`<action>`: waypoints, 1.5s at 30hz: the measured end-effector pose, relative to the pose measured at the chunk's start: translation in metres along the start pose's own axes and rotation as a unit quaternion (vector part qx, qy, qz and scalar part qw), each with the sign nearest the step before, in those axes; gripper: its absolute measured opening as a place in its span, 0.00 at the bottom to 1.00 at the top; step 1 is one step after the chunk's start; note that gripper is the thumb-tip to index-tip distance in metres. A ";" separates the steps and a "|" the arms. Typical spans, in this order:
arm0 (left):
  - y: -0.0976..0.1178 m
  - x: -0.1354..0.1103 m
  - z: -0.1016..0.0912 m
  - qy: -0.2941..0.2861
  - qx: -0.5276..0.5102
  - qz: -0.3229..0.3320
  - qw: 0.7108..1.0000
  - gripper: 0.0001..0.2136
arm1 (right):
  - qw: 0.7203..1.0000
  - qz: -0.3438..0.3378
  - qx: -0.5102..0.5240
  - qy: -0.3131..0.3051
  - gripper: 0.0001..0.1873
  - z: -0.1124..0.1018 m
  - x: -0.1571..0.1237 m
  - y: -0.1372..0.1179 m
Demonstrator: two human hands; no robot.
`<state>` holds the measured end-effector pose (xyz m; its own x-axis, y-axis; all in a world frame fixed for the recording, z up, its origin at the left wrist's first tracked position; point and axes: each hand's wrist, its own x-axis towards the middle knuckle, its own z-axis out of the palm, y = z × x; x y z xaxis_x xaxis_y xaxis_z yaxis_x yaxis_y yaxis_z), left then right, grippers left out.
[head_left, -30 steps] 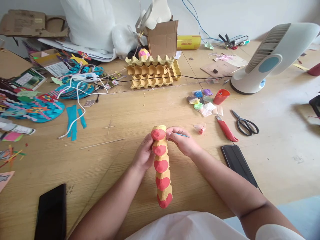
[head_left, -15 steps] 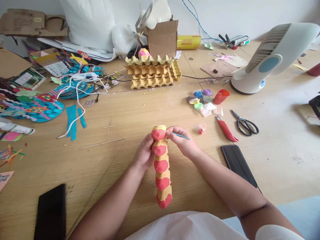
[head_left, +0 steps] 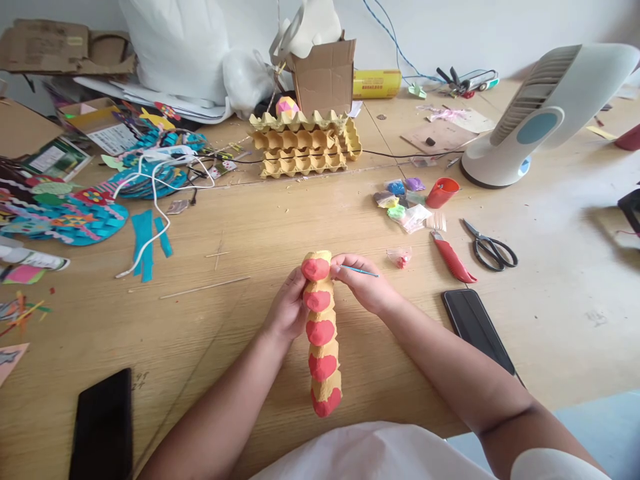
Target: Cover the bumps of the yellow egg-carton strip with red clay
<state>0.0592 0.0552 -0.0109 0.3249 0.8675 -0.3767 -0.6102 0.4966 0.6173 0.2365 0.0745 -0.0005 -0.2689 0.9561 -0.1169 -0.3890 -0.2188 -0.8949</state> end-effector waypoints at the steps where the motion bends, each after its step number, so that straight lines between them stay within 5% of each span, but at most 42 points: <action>1: 0.000 0.000 0.000 0.000 -0.001 0.001 1.000 0.15 | 1.000 -0.004 -0.006 0.003 0.17 0.000 0.000 0.000; 10: 0.000 -0.001 0.004 0.000 0.002 0.012 1.000 0.14 | 1.000 -0.008 -0.022 0.019 0.15 0.002 -0.001 -0.003; 21: -0.006 0.002 0.000 0.000 -0.033 0.025 0.999 0.14 | 0.991 0.065 0.110 -0.030 0.25 0.005 0.000 0.003; 45: -0.010 0.003 -0.001 -0.012 0.023 0.069 0.997 0.18 | 0.987 0.072 0.138 0.031 0.26 0.008 -0.001 0.008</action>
<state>0.0654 0.0531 -0.0184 0.2579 0.9275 -0.2707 -0.6170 0.3737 0.6926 0.2266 0.0703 -0.0045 -0.2870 0.9197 -0.2679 -0.5793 -0.3894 -0.7161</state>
